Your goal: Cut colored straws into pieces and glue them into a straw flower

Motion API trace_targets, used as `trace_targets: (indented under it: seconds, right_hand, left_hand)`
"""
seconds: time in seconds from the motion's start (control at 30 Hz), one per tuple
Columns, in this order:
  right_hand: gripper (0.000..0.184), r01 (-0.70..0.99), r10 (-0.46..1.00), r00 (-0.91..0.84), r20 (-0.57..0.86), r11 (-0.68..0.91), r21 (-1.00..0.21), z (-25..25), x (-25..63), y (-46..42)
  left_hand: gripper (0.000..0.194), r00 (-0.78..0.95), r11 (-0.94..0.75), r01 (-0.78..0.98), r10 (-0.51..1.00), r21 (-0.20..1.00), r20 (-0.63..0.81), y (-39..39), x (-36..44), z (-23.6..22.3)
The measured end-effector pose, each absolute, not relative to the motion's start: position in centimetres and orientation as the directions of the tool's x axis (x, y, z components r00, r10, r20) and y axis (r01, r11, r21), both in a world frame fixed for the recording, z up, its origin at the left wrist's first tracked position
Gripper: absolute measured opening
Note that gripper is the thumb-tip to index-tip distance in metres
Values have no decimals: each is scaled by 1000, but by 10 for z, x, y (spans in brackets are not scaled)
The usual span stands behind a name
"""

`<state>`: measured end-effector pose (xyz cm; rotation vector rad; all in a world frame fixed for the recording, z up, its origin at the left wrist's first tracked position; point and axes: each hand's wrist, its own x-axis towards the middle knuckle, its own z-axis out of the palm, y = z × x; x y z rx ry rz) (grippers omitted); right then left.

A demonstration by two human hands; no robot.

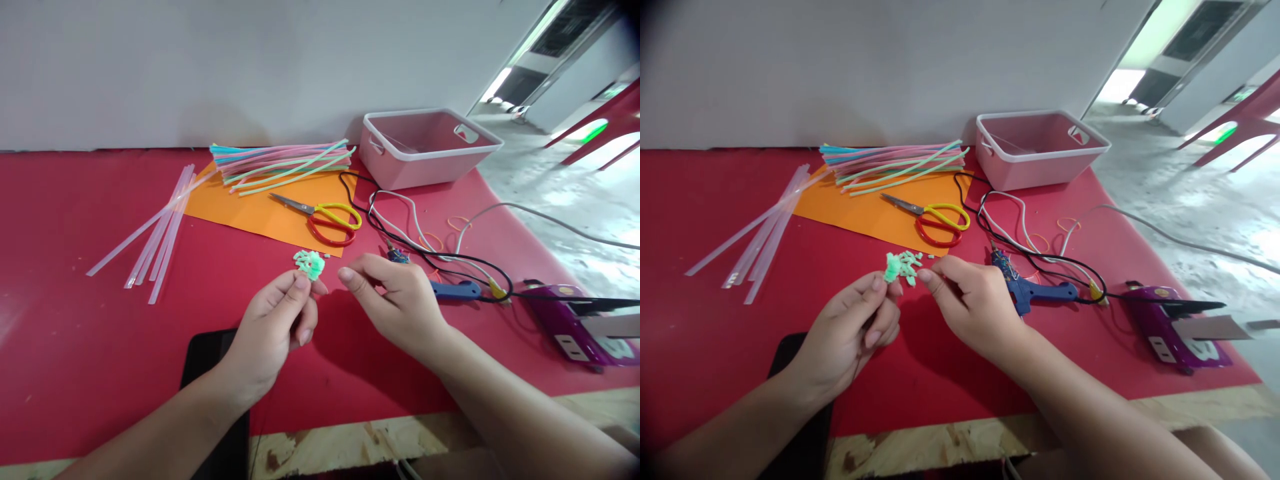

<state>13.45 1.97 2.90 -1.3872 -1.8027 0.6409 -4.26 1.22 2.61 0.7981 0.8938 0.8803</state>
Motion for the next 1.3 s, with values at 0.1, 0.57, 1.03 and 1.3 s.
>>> trace_targets:
  seconds: [0.1,0.57,1.03,1.3]
  right_hand:
    - [42,683,928,-211,307,364,-633,24,135,21]
    - [17,193,975,-76,208,219,-956,35,136,14]
    - [14,552,811,-162,563,547,-629,36,134,11]
    - [15,545,889,-80,451,418,-727,21,136,20]
  left_hand:
    - [28,350,420,-290,883,860,-313,12,-43,26]
    - [18,368,359,-284,897,889,-244,11,-42,26]
    - [12,278,231,-97,940,968,-197,9,-40,27]
    - [19,160,331,-257,941,908,-298,16,-41,26]
